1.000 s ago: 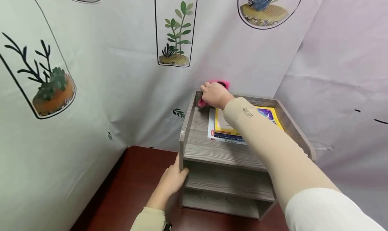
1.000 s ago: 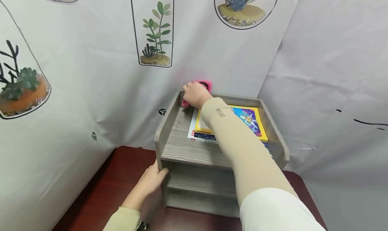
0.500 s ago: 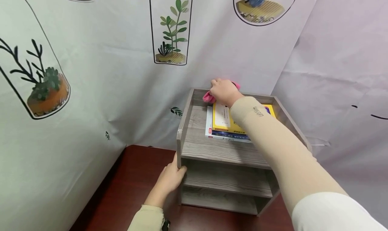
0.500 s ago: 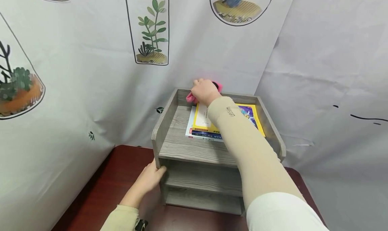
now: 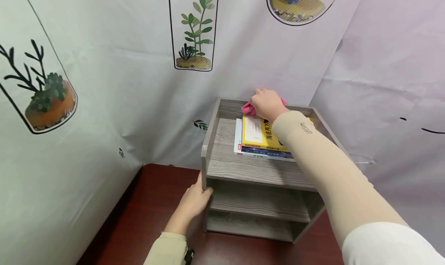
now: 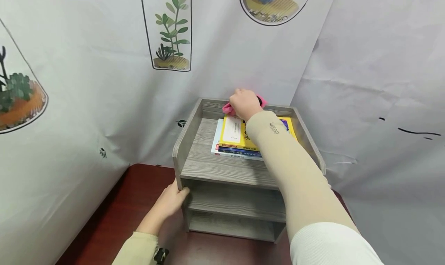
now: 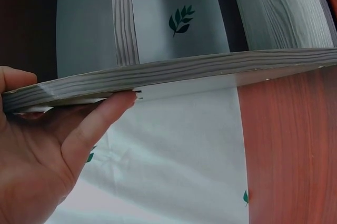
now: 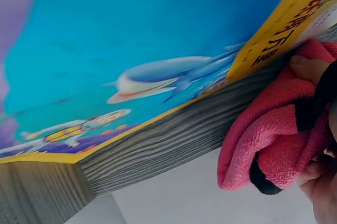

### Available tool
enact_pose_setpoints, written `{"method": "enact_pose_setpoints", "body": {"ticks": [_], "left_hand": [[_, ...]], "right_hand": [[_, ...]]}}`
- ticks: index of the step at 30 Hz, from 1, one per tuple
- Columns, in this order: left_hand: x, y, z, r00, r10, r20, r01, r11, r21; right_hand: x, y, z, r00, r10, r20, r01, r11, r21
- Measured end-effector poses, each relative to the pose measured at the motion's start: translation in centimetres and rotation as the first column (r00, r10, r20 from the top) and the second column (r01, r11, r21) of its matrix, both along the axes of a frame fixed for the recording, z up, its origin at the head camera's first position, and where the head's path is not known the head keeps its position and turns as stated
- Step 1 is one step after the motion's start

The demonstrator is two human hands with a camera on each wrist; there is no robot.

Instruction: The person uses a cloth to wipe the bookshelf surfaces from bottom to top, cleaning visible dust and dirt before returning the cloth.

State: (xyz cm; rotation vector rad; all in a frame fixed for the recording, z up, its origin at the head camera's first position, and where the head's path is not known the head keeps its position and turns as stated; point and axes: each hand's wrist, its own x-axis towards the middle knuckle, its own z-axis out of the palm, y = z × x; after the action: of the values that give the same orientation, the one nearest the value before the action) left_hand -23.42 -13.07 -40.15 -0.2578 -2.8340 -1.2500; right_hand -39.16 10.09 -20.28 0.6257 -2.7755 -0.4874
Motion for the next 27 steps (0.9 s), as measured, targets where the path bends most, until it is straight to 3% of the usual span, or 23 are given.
{"method": "enact_pose_setpoints", "body": {"ticks": [12,20,27], "left_hand": [[-0.1,-0.5,0.0,1.000,0.004,0.000,-0.004,1.000,-0.009],[-0.1,-0.7,0.0,1.000,0.003,0.008,-0.003,1.000,-0.007],[-0.2,-0.8,0.1,1.000,0.000,0.013,0.000,1.000,-0.013]], "right_hand": [[0.2,1.5,0.2,0.996,-0.079,0.029,0.075,0.989,0.129],[0.5,2.4,0.7,0.991,-0.132,0.034,0.125,0.980,0.154],[0.5,5.1,1.0,0.982,-0.181,0.047,0.172,0.975,0.144]]}}
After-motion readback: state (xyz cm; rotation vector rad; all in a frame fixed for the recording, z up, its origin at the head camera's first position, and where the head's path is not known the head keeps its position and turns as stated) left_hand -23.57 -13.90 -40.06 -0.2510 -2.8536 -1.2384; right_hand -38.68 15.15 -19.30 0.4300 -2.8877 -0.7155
